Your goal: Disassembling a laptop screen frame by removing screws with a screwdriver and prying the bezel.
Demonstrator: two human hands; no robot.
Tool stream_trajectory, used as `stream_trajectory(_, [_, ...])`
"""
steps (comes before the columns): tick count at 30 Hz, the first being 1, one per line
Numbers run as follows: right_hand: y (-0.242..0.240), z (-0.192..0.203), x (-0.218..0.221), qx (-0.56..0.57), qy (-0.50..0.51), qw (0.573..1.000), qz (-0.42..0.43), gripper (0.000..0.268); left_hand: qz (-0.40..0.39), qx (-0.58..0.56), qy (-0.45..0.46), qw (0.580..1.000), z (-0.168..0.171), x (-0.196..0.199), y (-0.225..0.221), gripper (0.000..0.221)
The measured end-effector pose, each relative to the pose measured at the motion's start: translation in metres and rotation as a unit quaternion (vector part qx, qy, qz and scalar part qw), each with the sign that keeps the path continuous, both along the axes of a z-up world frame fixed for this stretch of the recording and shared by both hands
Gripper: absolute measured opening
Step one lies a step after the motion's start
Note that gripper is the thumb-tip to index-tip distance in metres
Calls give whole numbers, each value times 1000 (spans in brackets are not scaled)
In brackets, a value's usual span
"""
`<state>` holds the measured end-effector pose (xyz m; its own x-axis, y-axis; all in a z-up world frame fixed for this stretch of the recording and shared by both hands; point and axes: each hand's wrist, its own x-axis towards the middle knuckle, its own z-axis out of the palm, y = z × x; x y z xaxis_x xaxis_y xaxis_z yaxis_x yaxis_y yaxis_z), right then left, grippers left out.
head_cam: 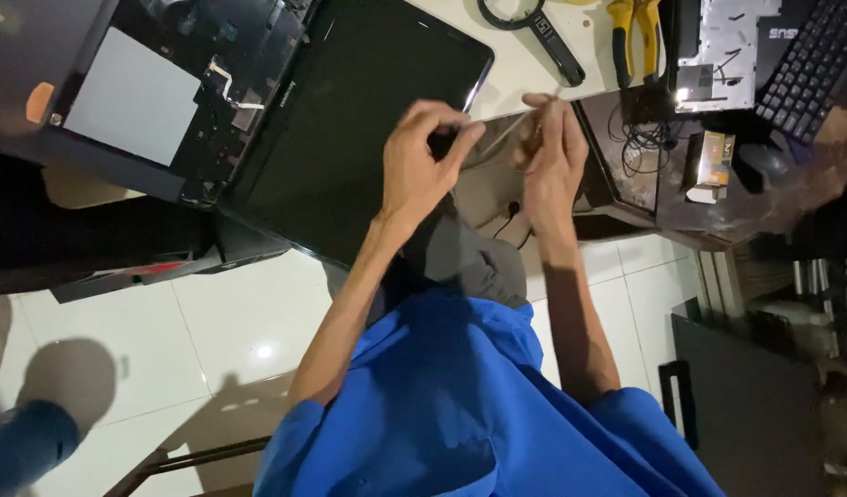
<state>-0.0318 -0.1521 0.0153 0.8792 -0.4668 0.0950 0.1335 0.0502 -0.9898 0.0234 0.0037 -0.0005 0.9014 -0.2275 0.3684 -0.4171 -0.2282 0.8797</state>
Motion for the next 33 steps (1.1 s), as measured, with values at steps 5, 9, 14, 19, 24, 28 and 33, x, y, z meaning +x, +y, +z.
stream_trajectory(5, [-35,3,11,-285,37,955,77,48,6,318,-84,944,-24,34,-25,44])
stream_trajectory(9, [-52,-22,23,-404,18,911,87,31,71,414,-135,897,-23,38,-50,41])
stream_trajectory(14, [-50,-16,28,-405,15,912,70,26,86,408,-126,900,-38,52,-59,39])
stream_trajectory(19, [-48,-21,38,-437,-28,897,60,25,58,402,-106,908,-45,62,-55,45])
stream_trajectory(24, [-45,-23,40,-408,8,912,50,29,35,353,-117,927,-42,69,-53,39])
stream_trajectory(28, [-47,-23,39,-412,17,910,45,28,49,358,-156,919,-48,73,-52,39])
stream_trajectory(33, [-46,-19,42,-408,10,912,47,26,41,337,-158,927,-43,79,-53,39])
